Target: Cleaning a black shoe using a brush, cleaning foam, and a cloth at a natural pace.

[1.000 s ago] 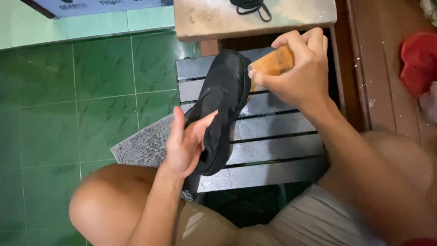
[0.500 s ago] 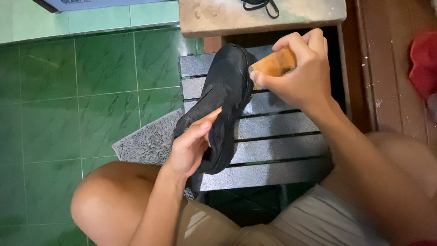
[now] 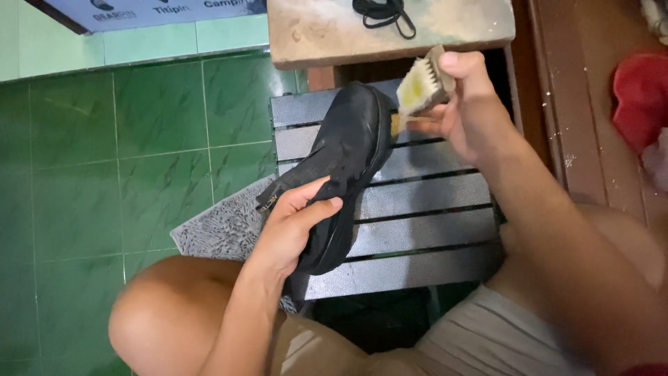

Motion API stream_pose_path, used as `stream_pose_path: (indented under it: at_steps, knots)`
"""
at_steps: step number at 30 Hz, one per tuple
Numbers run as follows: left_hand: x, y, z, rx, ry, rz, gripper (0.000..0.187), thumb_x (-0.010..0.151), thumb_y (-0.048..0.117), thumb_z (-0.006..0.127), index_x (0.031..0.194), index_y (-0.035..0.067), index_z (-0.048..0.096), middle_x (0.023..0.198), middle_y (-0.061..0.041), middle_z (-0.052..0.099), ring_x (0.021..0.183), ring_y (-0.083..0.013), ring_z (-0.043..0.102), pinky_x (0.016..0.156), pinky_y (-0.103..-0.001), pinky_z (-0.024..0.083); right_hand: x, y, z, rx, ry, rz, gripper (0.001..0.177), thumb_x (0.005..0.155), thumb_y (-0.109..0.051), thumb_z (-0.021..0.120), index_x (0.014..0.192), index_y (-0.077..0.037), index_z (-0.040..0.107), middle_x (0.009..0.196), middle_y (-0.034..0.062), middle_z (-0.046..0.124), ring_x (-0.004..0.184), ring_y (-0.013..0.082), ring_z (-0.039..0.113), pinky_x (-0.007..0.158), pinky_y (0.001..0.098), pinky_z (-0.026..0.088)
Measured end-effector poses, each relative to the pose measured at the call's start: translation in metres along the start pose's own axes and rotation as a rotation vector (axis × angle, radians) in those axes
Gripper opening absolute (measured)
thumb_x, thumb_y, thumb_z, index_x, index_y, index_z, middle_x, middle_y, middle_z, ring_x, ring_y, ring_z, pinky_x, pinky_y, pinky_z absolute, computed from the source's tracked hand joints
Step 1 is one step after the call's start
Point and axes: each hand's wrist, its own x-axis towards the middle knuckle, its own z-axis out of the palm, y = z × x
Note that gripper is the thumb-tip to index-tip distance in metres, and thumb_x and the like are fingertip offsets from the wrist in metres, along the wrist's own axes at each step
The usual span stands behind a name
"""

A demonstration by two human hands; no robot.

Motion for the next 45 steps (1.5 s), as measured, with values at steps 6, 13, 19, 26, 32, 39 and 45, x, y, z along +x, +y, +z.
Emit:
stream_pose_path:
  at_steps: [6,13,19,26,32,39,45]
  knots:
    - [0.005,-0.004,-0.002,-0.049,0.145,-0.034,0.029,0.097,0.019,0.062,0.116,0.001,0.076,0.110,-0.008,0.077,0.093,-0.0139,0.069,0.084,-0.027,0.055,0.010,0.020,-0.008,-0.008,-0.181,-0.259,0.049,0.076,-0.052,0.057,0.107,-0.015,0.065,0.102,0.0044,0.064,0.094,0.0171,0.062,0.072,0.0273,0.055]
    - [0.019,-0.021,-0.003,-0.131,0.190,0.006,0.027,0.094,0.014,0.071,0.112,-0.004,0.078,0.088,-0.027,0.077,0.079,-0.0296,0.074,0.068,-0.043,0.063,0.023,0.041,-0.006,-0.224,0.018,-0.368,0.053,0.069,-0.041,0.079,0.112,-0.013,0.069,0.096,0.0061,0.064,0.087,0.0163,0.067,0.072,0.0215,0.053]
    - [0.027,-0.018,-0.009,-0.147,0.212,-0.035,0.026,0.092,0.013,0.072,0.109,-0.006,0.077,0.082,-0.030,0.074,0.072,-0.0360,0.076,0.062,-0.045,0.062,0.015,0.019,0.001,-0.705,0.400,-0.287,0.047,0.061,-0.039,0.091,0.100,-0.020,0.071,0.105,0.0041,0.059,0.102,0.0229,0.067,0.092,0.0329,0.053]
    - [0.034,-0.020,-0.020,-0.077,0.177,-0.066,0.023,0.090,0.016,0.075,0.103,-0.003,0.079,0.076,-0.027,0.074,0.065,-0.0350,0.075,0.056,-0.043,0.062,0.006,0.031,0.002,-0.620,0.244,-0.164,0.044,0.066,-0.052,0.083,0.099,-0.023,0.076,0.094,0.0084,0.075,0.095,0.0289,0.073,0.083,0.0387,0.058]
    - [0.038,-0.025,-0.023,-0.011,0.127,-0.065,0.023,0.090,0.016,0.075,0.101,-0.004,0.079,0.075,-0.027,0.074,0.064,-0.0338,0.075,0.054,-0.041,0.061,0.020,0.006,-0.013,-0.306,0.268,-0.213,0.027,0.073,-0.043,0.080,0.090,-0.021,0.077,0.073,0.0081,0.073,0.060,0.0179,0.067,0.055,0.0252,0.054]
    - [0.039,-0.025,-0.021,0.034,0.126,-0.036,0.021,0.088,0.016,0.076,0.096,-0.002,0.080,0.068,-0.023,0.072,0.058,-0.0301,0.074,0.051,-0.038,0.060,0.021,0.017,-0.019,-1.019,0.346,-0.177,0.054,0.061,-0.067,0.083,0.093,-0.023,0.079,0.102,0.0186,0.068,0.105,0.0381,0.068,0.086,0.0444,0.056]
    - [0.038,-0.029,-0.016,0.031,0.128,-0.013,0.019,0.088,0.015,0.076,0.092,-0.003,0.079,0.065,-0.020,0.071,0.057,-0.0266,0.074,0.050,-0.036,0.060,0.019,0.016,-0.008,-0.600,0.134,-0.193,0.036,0.069,-0.057,0.077,0.089,-0.027,0.079,0.094,0.0076,0.078,0.099,0.0286,0.073,0.085,0.0382,0.056]
